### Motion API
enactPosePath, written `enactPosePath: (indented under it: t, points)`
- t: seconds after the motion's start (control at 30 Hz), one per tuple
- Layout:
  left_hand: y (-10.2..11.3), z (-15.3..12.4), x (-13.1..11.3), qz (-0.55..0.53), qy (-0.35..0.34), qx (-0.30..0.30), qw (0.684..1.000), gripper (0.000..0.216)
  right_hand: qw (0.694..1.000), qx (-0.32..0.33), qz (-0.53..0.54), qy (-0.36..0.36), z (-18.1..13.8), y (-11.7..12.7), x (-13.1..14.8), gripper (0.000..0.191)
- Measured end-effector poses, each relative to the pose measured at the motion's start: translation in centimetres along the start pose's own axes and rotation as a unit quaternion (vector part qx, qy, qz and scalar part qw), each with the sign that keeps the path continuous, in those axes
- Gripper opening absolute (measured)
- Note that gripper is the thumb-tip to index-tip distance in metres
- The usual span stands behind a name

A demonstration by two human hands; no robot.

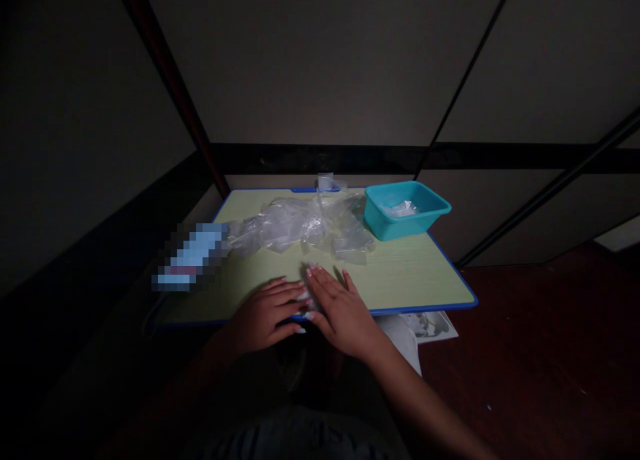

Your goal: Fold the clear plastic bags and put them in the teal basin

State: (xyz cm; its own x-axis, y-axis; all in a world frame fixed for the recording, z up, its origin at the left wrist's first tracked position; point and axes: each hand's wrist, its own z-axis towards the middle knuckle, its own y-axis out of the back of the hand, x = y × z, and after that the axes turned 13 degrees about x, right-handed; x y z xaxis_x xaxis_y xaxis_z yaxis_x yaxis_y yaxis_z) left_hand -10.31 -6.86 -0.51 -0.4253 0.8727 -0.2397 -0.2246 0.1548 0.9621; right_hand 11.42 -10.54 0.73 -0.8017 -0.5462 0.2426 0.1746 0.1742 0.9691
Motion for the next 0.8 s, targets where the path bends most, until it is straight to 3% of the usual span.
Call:
enactPosePath:
  t: [0.23, 0.33, 0.6, 0.8]
  points:
    - [0.2, -0.3, 0.3, -0.001, 0.008, 0.015, 1.0, 0.027, 0.999, 0.04, -0.016, 0.008, 2.8, -0.5, 0.5, 0.065]
    - [0.3, -0.6, 0.6, -0.006, 0.008, 0.038, 0.999, 0.028, 0.999, 0.041, -0.023, -0.002, 3.1, -0.9, 0.4, 0.068]
    - [0.4, -1.1, 0.8, -0.026, -0.003, 0.026, 0.999, 0.025, 0.998, 0.04, -0.045, -0.017, 3.0, -1.0, 0.6, 0.072]
    - [0.8, -1.4, 1.4, -0.071, 0.058, -0.043, 0.995, 0.034, 0.996, 0.032, -0.07, -0.044, 3.7, -0.9, 1.3, 0.068]
